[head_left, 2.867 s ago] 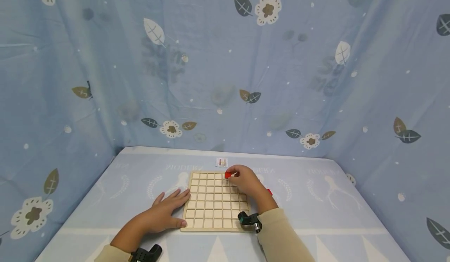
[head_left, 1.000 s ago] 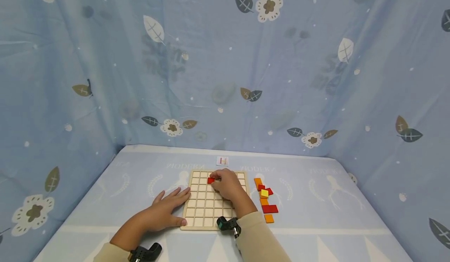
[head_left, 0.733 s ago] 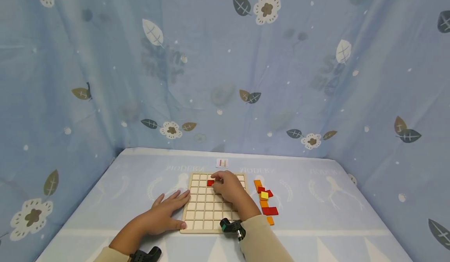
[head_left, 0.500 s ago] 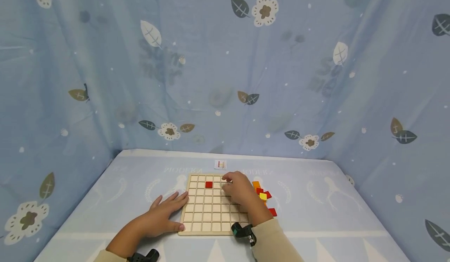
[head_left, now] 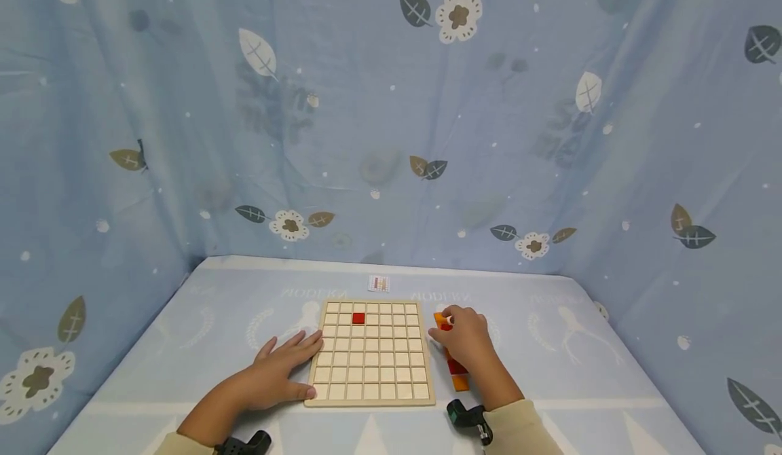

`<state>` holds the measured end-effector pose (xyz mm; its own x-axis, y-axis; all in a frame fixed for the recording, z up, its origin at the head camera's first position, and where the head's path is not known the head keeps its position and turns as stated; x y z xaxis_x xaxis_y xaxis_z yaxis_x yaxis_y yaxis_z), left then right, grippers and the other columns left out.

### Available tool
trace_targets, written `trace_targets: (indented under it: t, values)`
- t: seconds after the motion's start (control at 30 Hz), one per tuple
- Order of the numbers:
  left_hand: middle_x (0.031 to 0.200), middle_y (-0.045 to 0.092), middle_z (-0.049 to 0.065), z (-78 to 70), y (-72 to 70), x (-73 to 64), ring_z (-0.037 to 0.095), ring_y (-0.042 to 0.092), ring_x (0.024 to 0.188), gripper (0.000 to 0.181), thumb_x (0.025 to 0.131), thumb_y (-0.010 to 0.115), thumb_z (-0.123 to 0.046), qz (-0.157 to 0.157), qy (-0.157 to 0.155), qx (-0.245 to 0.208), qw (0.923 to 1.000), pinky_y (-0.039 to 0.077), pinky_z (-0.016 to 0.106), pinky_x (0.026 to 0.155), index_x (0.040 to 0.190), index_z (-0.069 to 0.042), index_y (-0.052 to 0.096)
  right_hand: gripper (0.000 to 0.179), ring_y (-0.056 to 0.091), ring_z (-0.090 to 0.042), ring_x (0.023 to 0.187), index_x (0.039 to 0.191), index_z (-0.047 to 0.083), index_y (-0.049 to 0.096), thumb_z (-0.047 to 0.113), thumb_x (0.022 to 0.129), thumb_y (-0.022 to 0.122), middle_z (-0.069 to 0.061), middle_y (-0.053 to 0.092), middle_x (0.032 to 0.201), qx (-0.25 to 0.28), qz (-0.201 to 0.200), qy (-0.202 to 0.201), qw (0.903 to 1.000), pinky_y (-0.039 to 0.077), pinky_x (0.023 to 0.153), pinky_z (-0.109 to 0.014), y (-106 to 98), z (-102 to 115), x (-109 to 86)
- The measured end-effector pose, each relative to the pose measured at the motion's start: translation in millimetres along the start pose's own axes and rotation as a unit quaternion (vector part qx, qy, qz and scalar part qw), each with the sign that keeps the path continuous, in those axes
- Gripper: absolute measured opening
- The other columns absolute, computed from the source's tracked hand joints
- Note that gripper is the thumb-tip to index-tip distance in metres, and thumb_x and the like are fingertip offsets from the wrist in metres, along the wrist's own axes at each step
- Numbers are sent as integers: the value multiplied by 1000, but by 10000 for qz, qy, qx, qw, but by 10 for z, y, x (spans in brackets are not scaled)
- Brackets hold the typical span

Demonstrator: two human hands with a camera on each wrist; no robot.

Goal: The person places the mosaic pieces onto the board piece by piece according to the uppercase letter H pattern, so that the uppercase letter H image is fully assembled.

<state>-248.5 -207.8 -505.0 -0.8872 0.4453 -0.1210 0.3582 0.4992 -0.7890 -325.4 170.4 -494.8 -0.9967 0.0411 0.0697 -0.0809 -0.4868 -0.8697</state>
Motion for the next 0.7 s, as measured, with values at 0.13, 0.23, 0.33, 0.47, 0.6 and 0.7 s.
trace_targets:
  t: [0.13, 0.23, 0.33, 0.47, 0.6, 0.7]
  values:
    - [175, 22, 2, 18, -4, 10, 42, 10, 162, 101, 85, 79, -56, 44, 43, -36, 10000, -11, 74, 118, 166, -17, 32, 59, 53, -34, 102, 125, 10, 67, 49, 84, 85, -16, 63, 112, -215, 80, 326, 9992, 57, 71, -41, 38, -86, -20]
    - [175, 21, 2, 23, 1, 14, 43, 8, 162, 101, 86, 78, -56, 67, 74, -68, 9999, -12, 73, 118, 167, -17, 30, 57, 52, -35, 101, 122, 9, 67, 47, 84, 85, -16, 61, 109, -267, -1, 399, 9988, 55, 70, -41, 48, -105, -27]
    - [176, 20, 2, 27, 8, 21, 43, 8, 162, 101, 86, 78, -56, 29, 75, -78, 9999, -13, 73, 118, 167, -17, 31, 53, 52, -34, 100, 120, 8, 67, 43, 84, 85, -16, 61, 107, -308, -72, 442, 9985, 56, 71, -41, 41, -105, -27]
    - [175, 22, 1, 28, 6, 37, 42, 10, 162, 101, 85, 78, -57, -21, 12, 13, 10000, -11, 73, 119, 166, -18, 33, 50, 52, -33, 100, 119, 7, 68, 39, 85, 85, -15, 62, 107, -278, -32, 622, 9977, 57, 71, -39, 14, -100, -41]
    - [174, 24, -1, 46, 11, 39, 41, 12, 162, 100, 84, 79, -58, -15, -42, 82, 10000, -10, 73, 119, 165, -19, 35, 46, 52, -33, 100, 118, 7, 68, 37, 86, 84, -15, 62, 107, -166, 31, 747, 9971, 57, 71, -38, -5, -98, -59]
    - [174, 24, -1, 48, 14, 36, 41, 12, 162, 100, 84, 79, -58, -26, -35, 80, 10000, -10, 73, 119, 165, -18, 35, 42, 53, -33, 100, 116, 8, 69, 36, 88, 82, -15, 63, 107, -76, 22, 747, 9972, 57, 72, -39, -16, -113, -59]
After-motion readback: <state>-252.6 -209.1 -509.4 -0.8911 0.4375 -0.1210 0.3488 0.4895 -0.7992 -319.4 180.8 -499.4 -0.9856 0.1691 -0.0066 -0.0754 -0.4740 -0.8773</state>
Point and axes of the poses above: each hand's wrist, its own x-axis towards the middle knuckle, its own y-axis out of the palm, z = x × y, the point moved 2 cm from there along x, towards the middle knuckle
